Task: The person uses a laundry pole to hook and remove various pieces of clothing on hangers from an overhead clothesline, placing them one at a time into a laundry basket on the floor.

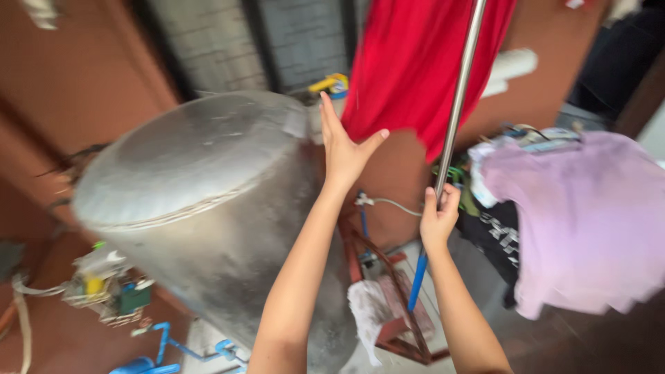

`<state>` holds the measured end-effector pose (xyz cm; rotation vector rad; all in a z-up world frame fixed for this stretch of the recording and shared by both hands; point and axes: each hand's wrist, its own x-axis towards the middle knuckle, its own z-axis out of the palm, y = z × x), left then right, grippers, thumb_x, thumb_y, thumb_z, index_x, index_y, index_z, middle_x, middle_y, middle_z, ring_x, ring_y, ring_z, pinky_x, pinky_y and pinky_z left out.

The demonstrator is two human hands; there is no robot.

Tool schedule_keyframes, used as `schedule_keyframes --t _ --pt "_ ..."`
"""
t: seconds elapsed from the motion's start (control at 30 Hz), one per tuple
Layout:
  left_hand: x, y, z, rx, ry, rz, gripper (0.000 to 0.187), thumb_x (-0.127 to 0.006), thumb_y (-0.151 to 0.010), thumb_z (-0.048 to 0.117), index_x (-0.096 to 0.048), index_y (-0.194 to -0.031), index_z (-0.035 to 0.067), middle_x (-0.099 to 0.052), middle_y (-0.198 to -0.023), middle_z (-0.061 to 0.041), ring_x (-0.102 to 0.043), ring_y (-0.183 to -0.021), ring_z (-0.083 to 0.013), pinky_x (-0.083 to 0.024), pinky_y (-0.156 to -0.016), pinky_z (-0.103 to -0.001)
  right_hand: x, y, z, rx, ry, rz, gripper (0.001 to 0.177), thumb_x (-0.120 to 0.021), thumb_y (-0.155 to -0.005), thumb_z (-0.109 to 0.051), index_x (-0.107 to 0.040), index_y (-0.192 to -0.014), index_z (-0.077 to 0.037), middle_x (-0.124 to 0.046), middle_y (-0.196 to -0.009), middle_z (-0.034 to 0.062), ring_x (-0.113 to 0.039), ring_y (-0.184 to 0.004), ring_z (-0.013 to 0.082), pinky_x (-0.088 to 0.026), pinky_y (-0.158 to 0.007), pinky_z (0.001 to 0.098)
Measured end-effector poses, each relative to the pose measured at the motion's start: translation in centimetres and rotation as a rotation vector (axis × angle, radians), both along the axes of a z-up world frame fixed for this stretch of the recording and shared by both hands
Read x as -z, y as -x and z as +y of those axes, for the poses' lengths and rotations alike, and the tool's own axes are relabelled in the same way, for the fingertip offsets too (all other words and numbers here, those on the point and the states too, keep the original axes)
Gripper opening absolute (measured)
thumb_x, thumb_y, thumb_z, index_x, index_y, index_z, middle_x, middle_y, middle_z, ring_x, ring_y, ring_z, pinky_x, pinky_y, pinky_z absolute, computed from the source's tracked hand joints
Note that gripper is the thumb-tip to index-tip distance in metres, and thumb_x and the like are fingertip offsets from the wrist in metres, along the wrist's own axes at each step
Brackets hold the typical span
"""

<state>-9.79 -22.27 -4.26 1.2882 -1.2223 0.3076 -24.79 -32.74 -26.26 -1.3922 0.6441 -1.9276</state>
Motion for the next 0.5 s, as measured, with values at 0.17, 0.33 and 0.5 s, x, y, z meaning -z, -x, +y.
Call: schedule_keyframes --t 0.17,0.33,0.5 --pt "6.2 3.6 -10.3 0.164 -0.068 0.114 0.141 -0.095 -0.071 0.038 0.005 -0.163 0.001 -0.015 -0.167 -0.033 -0.020 -0.156 -0.0428 -0.023 -0.126 -0.047 4.9 6.2 0.6 0.167 -0.155 0.090 0.022 -0.067 -0.105 -0.022 -0.058 -0.109 -0.002 -0.042 -0.070 -0.0059 -0.036 -0.064 0.0035 -0.031 -0.054 0.0251" --pt "12.8 13.6 -21.4 0.760 -0.066 0.259 0.140 -0.091 -0.074 0.034 0.016 -0.160 0.006 -0.021 -0.163 -0.026 -0.052 -0.134 -0.0320 -0.052 -0.103 -0.043 11.6 14.9 2.0 0.349 -0.241 0.258 0.023 -0.066 -0.102 -0.023 -0.059 -0.112 -0.004 -0.053 -0.069 -0.0028 -0.046 -0.059 0.0066 -0.039 -0.053 0.0256" --pt "19.7 26.4 -30.2 0.972 -0.563 0.490 0.060 -0.074 -0.089 0.012 -0.036 -0.130 -0.010 -0.057 -0.095 -0.018 -0.057 -0.080 -0.0254 -0.049 -0.066 -0.046 16.9 24.2 2.9 0.525 -0.242 0.416 0.025 -0.071 -0.098 -0.024 -0.060 -0.110 -0.005 -0.055 -0.069 0.0026 -0.048 -0.057 0.0103 -0.044 -0.055 0.0279"
